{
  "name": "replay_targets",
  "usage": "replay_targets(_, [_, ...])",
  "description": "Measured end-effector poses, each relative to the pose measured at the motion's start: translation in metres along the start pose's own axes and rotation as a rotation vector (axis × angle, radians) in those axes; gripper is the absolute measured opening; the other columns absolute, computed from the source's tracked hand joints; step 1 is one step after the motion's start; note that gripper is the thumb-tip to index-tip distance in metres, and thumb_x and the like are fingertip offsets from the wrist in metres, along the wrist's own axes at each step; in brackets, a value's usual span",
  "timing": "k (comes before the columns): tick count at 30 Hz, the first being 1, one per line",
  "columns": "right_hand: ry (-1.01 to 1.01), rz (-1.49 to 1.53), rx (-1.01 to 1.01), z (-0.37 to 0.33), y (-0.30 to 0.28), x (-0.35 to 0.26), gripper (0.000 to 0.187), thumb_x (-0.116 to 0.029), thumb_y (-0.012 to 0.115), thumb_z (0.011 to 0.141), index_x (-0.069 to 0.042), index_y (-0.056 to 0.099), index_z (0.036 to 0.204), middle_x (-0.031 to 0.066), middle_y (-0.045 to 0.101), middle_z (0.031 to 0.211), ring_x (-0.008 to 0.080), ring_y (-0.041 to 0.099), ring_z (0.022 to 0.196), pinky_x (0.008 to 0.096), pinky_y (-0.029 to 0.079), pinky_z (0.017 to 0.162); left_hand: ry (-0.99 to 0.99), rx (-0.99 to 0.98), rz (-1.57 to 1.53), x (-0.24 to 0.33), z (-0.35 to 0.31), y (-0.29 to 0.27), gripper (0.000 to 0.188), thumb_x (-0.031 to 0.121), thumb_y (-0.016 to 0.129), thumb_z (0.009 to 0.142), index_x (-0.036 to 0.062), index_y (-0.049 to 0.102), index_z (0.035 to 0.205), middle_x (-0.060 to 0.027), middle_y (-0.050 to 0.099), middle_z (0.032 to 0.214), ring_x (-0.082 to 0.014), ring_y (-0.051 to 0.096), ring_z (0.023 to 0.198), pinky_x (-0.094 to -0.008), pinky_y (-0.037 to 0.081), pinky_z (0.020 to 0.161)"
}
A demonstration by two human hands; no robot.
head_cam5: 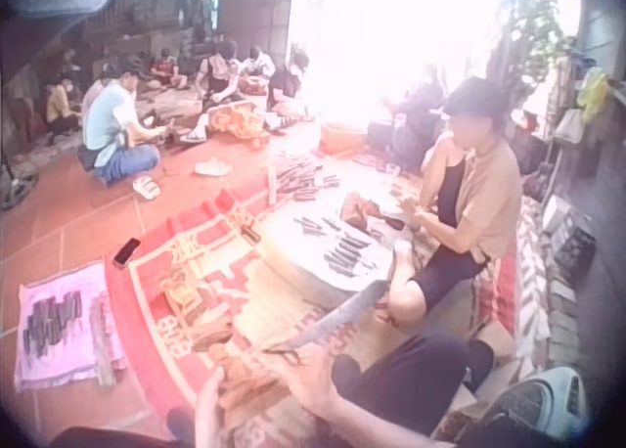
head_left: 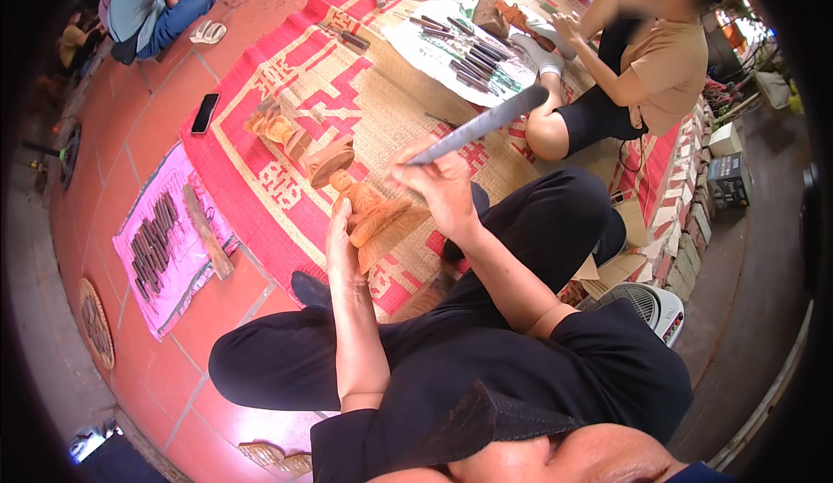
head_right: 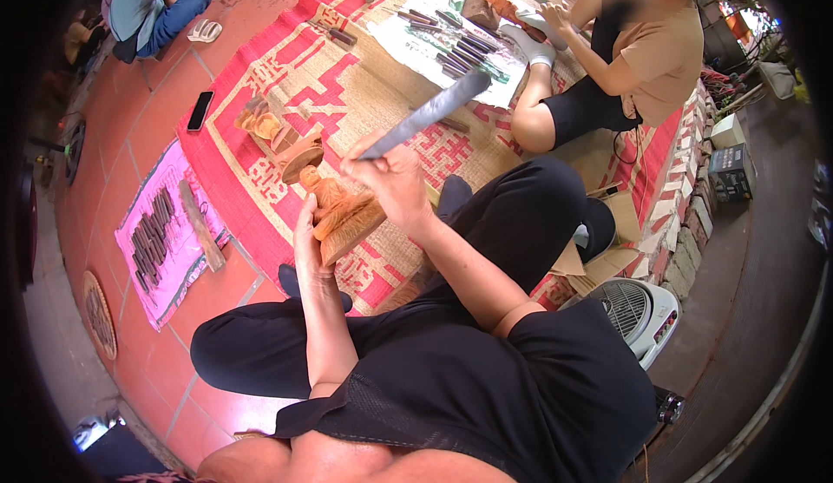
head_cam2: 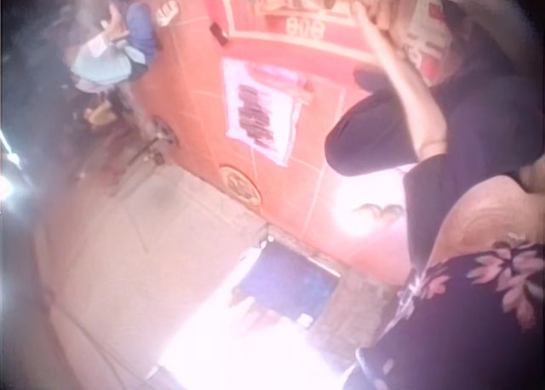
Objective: The person carves a wooden figurine using a knife, holding the piece in their left hand and shaping it with the tool in their right hand. The person rotates the wood to work on different sides while seated on a mat.
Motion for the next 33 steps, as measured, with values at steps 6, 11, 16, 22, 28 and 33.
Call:
replay_targets(6, [0.045,0.000,-0.091,0.013,0.003,0.030,0.010,0.006,0.062,0.080,0.000,0.065,0.088,0.0029,0.063,0.084,0.0091,0.059,0.077,0.0230,0.046,0.069,0.058,0.017,0.090,0.007,-0.002,0.012,0.044,0.032,0.053,0.093,0.0022,0.049,0.124,-0.0167,0.062,0.109,-0.0270,0.064,0.097,-0.0399,0.053,0.085])
replay_targets(11, [0.103,0.116,-0.121,0.027,0.005,0.032,0.011,0.007,0.063,0.079,0.000,0.066,0.088,0.0035,0.065,0.085,0.0091,0.060,0.079,0.0230,0.047,0.071,-0.069,-0.012,-0.125,-0.005,0.010,0.000,0.046,0.037,0.051,0.094,0.0008,0.050,0.122,-0.0176,0.062,0.109,-0.0281,0.065,0.095,-0.0418,0.055,0.082])
replay_targets(16, [0.132,-0.004,-0.023,0.031,-0.013,0.053,0.013,0.008,0.067,0.075,0.000,0.069,0.084,0.0047,0.067,0.083,0.0094,0.061,0.080,0.0230,0.048,0.073,-0.118,-0.118,-0.255,-0.002,0.006,0.015,0.052,0.042,0.050,0.094,0.0013,0.049,0.126,-0.0181,0.060,0.115,-0.0303,0.063,0.101,-0.0437,0.054,0.087])
replay_targets(22, [0.209,-0.016,-0.024,0.032,-0.017,0.070,0.009,0.007,0.066,0.079,0.003,0.064,0.087,0.0106,0.066,0.082,0.0141,0.063,0.071,0.0247,0.051,0.068,-0.071,-0.063,-0.132,-0.001,0.006,0.007,0.056,0.046,0.048,0.095,0.0011,0.047,0.128,-0.0161,0.058,0.117,-0.0283,0.061,0.104,-0.0421,0.052,0.089])
replay_targets(28, [0.287,0.007,-0.054,0.027,-0.008,0.081,0.008,0.005,0.066,0.079,0.003,0.063,0.087,0.0112,0.067,0.082,0.0152,0.064,0.072,0.0254,0.052,0.067,-0.061,-0.067,-0.045,0.000,0.003,0.006,0.060,0.051,0.045,0.095,0.0024,0.045,0.130,-0.0141,0.056,0.122,-0.0258,0.058,0.109,-0.0390,0.048,0.094])
replay_targets(33, [0.330,0.046,-0.056,0.022,-0.010,0.091,0.008,0.003,0.065,0.079,0.002,0.064,0.088,0.0098,0.067,0.079,0.0140,0.066,0.070,0.0244,0.053,0.065,-0.096,0.027,-0.035,-0.008,0.005,-0.008,0.065,0.054,0.043,0.095,0.0023,0.042,0.134,-0.0146,0.054,0.126,-0.0254,0.055,0.113,-0.0381,0.046,0.096])
Point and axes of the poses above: each hand's wrist, its own z-axis towards the middle knuckle, its own y-axis out of the palm, x = y × z, the point moved 10 cm from there along z, towards the middle knuckle
